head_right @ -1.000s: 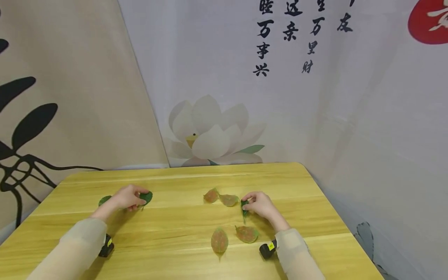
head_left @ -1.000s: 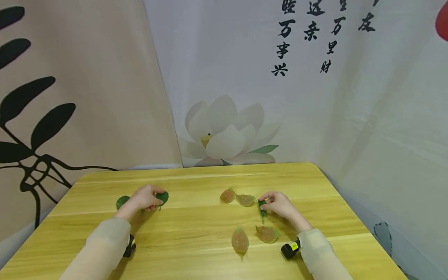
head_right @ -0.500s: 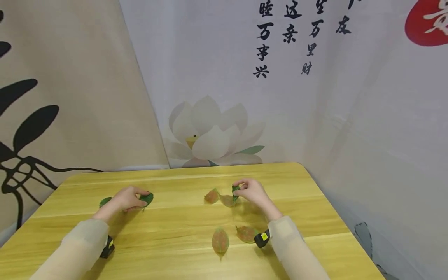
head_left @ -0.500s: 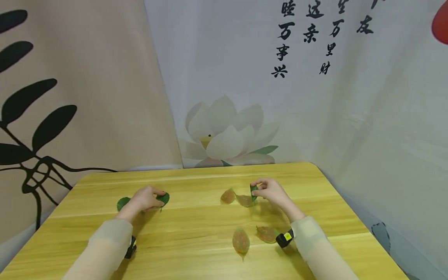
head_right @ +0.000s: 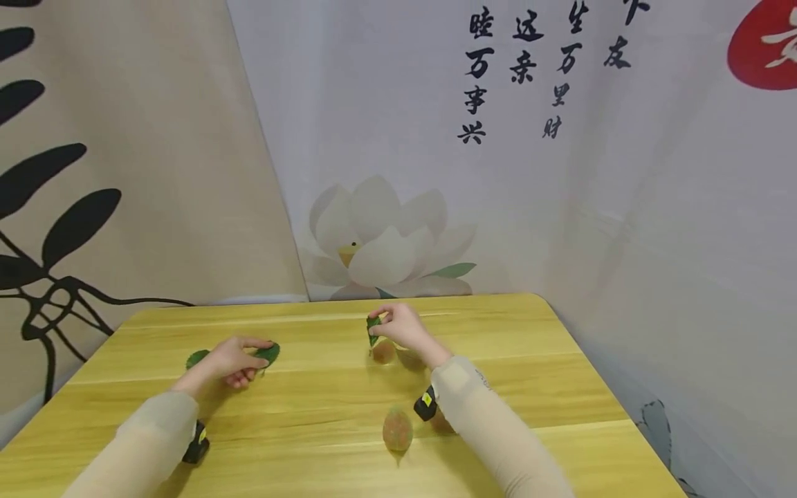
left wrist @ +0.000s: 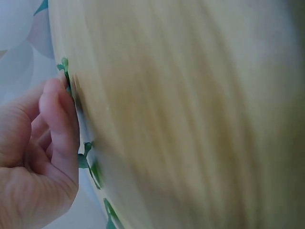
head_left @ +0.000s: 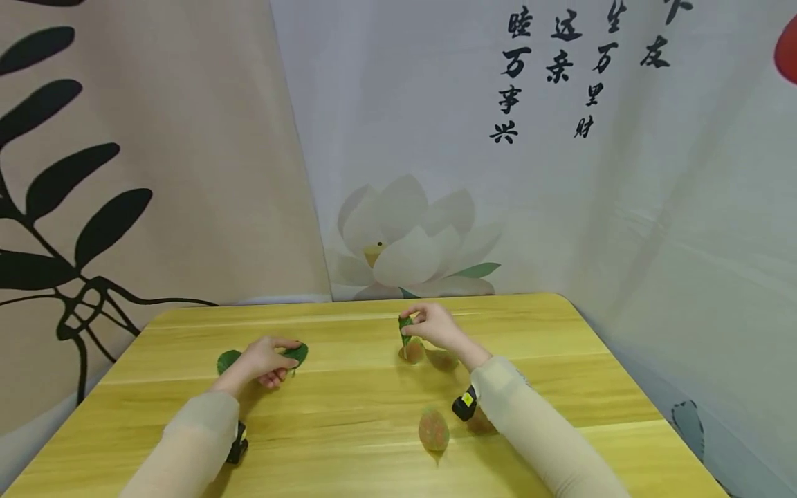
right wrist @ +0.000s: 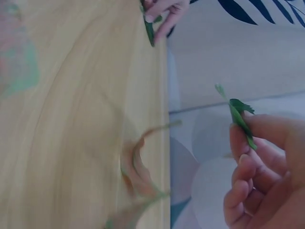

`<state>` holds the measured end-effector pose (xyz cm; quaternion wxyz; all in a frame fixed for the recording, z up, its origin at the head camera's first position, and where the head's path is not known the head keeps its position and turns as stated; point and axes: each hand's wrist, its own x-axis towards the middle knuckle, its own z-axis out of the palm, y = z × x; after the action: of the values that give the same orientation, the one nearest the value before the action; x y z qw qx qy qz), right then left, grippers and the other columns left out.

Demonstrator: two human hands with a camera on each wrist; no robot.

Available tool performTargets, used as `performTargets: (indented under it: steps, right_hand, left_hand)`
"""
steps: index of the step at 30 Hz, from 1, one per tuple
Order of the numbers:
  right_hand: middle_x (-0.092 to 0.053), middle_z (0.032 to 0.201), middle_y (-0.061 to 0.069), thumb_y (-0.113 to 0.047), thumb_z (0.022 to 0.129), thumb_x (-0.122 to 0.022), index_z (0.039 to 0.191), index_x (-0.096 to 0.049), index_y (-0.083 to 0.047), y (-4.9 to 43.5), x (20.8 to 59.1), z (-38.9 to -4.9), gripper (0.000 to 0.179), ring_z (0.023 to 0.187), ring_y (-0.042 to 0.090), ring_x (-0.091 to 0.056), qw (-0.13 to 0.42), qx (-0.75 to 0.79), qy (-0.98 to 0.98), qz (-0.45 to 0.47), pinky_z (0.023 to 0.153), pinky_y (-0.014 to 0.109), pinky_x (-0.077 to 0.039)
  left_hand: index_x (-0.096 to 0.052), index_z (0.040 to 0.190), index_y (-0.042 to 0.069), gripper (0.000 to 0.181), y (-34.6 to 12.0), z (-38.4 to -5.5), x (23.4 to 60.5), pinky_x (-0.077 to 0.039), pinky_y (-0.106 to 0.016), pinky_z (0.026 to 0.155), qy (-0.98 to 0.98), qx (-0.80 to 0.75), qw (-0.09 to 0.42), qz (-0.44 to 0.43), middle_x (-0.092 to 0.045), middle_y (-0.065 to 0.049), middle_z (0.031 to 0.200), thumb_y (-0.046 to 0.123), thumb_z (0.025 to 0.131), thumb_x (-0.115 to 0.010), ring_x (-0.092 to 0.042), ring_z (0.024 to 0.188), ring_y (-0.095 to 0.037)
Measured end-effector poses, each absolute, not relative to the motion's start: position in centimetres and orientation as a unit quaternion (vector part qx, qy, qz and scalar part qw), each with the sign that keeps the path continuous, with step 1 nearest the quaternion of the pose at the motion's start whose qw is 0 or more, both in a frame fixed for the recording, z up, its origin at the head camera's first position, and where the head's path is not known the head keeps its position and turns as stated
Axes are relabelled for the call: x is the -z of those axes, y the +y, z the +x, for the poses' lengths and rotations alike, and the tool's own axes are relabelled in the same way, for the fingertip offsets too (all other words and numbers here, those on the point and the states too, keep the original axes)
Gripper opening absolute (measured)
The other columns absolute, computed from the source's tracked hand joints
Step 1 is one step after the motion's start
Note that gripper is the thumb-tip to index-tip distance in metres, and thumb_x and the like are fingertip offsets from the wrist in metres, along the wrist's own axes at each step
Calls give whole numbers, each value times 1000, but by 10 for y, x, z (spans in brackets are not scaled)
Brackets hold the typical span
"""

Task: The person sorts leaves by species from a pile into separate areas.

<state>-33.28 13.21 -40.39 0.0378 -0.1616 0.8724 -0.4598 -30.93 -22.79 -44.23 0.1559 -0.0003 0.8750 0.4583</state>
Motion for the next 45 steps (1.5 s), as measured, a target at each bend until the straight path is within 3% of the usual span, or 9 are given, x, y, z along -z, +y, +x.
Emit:
performTargets:
  steps: [14, 29, 37, 45]
  right_hand:
    - [-65, 76, 0, -16, 85, -75, 108, -71, -13, 67, 410, -352, 24, 70, 19, -59, 47, 435, 877, -198, 60, 29, -45]
    - [-66, 77, -3, -15, 81, -78, 100, -75, -12, 2, 452, -366, 19, 64, 11, -56, 59, 411, 888, -198, 61, 27, -46]
    - [-68, 101, 0, -16, 82, -77, 99, -75, -13, -16, 459, -367, 17, 82, 13, -60, 60, 393, 895, -200, 72, 30, -49]
    - [-68, 102, 0, -13, 84, -76, 98, -74, -11, -25, 463, -366, 15, 99, 19, -61, 73, 403, 892, -193, 81, 33, -51]
  left_hand:
    - [-49, 141, 3, 50, -229, -305, 446, -52, -32, 44, 871, -468, 150, -10, -58, -13, 59, 8, 94, -63, -55, 44, -16]
    - [-51, 140, 4, 49, -231, -309, 446, -51, -32, 43, 875, -462, 141, -22, -59, -13, 58, 7, 93, -64, -56, 43, -16]
    - [-53, 139, 7, 48, -229, -310, 448, -52, -33, 44, 878, -456, 140, -34, -60, -14, 59, 9, 93, -65, -56, 43, -16]
    - [-53, 139, 8, 48, -230, -309, 448, -51, -33, 43, 874, -463, 143, -32, -59, -12, 57, 9, 93, -64, -55, 42, -16]
